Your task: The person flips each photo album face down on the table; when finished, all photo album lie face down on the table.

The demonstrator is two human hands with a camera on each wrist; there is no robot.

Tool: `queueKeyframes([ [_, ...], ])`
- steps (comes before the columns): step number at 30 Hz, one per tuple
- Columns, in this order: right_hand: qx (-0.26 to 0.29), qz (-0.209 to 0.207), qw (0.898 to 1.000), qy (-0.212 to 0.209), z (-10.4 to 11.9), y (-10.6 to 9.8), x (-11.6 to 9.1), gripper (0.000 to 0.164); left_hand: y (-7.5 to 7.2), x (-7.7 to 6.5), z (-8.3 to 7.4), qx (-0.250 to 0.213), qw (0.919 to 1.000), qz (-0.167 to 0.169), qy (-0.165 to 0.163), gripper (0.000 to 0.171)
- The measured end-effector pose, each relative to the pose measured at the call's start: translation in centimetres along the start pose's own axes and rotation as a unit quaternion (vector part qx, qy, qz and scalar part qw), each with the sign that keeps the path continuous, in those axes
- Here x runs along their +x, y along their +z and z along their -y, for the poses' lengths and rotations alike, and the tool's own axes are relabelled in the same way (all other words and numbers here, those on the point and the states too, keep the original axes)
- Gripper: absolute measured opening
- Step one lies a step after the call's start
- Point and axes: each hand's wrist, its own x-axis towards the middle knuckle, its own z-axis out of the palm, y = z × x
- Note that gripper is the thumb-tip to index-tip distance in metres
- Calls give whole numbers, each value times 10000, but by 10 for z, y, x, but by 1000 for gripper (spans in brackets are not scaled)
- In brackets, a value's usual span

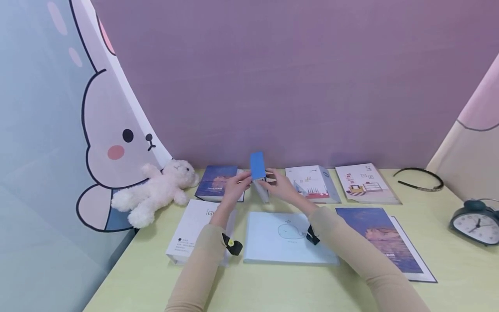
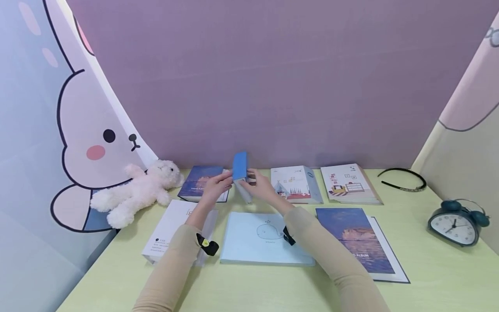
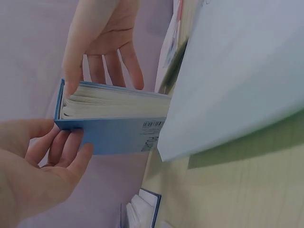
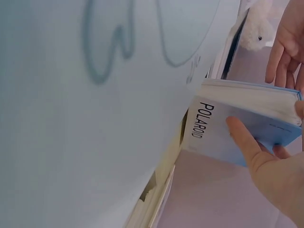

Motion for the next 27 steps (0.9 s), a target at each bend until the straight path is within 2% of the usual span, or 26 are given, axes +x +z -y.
queueKeyframes([
  [7,458,64,9971,603,3,-8,-4,61,7,0,0,304,9987,406,-83,44],
  [11,611,24,9957,698,3,-11,-5,60,10,2,7,239,9975,633,-181,41],
  [17,748,167,9938,802,3,-16,-4,61,11,6,18,166,9964,745,-379,38],
  [20,760,232,9928,894,1,-18,-3,63,11,7,23,151,9943,931,-505,40],
  [27,851,308,9899,1087,-3,-22,-3,66,11,5,27,93,9897,1299,-593,41],
])
